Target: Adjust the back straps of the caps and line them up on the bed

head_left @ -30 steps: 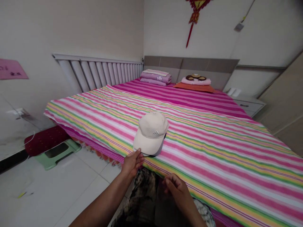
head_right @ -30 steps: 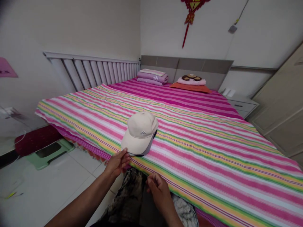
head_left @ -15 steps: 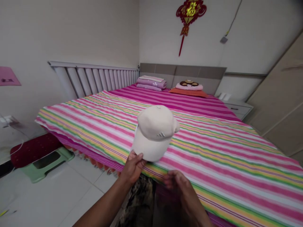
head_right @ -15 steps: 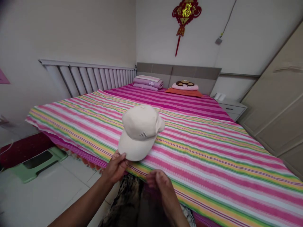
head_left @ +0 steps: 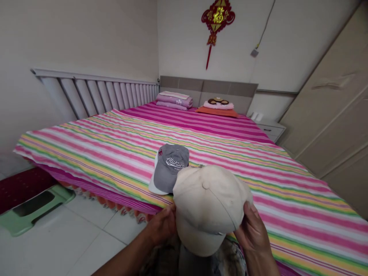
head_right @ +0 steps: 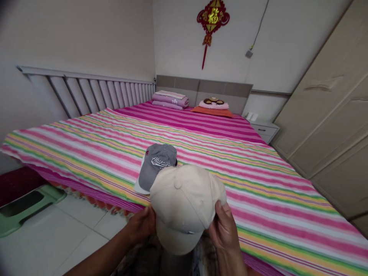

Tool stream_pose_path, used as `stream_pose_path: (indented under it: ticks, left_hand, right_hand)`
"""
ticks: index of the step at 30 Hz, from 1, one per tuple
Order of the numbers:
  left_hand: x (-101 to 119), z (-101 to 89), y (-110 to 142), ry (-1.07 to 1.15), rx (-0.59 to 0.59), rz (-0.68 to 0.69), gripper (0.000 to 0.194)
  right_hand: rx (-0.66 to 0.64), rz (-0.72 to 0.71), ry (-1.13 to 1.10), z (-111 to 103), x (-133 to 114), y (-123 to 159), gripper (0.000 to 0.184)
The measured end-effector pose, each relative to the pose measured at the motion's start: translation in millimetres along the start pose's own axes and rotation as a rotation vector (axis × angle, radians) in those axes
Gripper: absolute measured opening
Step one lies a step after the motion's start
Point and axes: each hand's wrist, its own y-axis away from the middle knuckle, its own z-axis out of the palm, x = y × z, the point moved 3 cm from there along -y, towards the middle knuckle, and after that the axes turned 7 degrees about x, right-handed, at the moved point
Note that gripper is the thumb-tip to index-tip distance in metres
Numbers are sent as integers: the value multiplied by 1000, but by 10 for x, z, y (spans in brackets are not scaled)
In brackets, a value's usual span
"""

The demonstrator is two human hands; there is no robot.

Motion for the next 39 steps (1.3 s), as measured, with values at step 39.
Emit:
stream_pose_path:
  ticks: [39]
  left_hand:
    - [374, 900, -213, -438, -140, -171, 27]
  right_hand:
    - [-525, 161, 184, -394, -151, 589, 23]
